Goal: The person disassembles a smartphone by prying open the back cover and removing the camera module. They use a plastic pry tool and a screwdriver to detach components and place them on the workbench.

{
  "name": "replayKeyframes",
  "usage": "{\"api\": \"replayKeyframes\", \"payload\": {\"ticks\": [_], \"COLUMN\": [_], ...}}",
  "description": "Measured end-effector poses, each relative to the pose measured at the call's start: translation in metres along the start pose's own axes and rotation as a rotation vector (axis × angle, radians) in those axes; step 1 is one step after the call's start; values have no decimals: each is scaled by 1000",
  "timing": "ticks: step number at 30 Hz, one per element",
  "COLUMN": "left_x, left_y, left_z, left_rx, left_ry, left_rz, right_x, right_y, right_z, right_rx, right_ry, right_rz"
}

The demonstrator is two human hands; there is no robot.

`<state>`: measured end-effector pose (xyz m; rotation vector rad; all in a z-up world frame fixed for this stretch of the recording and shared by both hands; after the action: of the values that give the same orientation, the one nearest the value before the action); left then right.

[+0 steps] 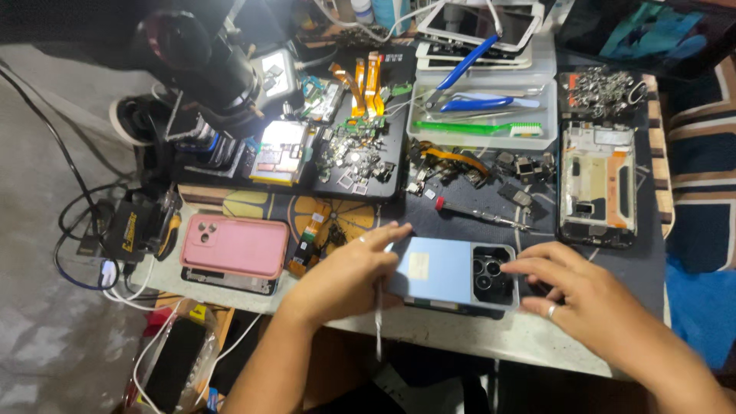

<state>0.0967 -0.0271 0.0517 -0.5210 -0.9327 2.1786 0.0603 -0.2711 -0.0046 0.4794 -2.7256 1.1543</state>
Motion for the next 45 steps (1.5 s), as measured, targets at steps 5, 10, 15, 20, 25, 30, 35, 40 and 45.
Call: {"api": "replayKeyframes", "payload": {"ticks": [5, 10, 15, 20, 25, 30, 35, 40, 45], "left_x": [7, 19, 29, 45, 78, 89, 94, 105, 102], "left_y": [-3, -11, -1, -13, -27, -21, -14, -17, -23], "left_z": [-38, -51, -75, -48, -52, -71, -83, -87, -65], "left_rx": [389, 650, 871, 524, 548, 694, 774, 678, 442], "left_ry": [-188, -27, -80, 48, 141, 165, 125, 34, 96], "left_rz": [51, 441, 754, 893, 1280, 1321, 1294, 1421, 1360], "right_x": [-5, -7, -10, -8, -4, -1, 2, 2, 1], "right_y": [-12, -16, -13, -14, -12, -10, -6, -3, -3], "right_z": [-14, -16, -1, -6, -16, -18, -16, -17, -20], "right_rx": [4, -90, -212, -303, -233, -215, -276, -266, -184], "right_ry": [-75, -95, 106, 106, 47, 4, -64, -93, -71], "right_rz": [85, 163, 240, 386, 489, 587, 645, 672, 682]}}
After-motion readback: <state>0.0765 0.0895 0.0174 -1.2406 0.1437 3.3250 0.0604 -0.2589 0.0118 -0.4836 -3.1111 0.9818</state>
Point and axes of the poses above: each hand's wrist, its own x-axis away from the middle knuckle, its own y-axis out of the palm, z = x × y, the point moved 9 cm from there along -x, towards the middle knuckle, and after that the axes turned 2 degrees about x, right-handed, at the moved point
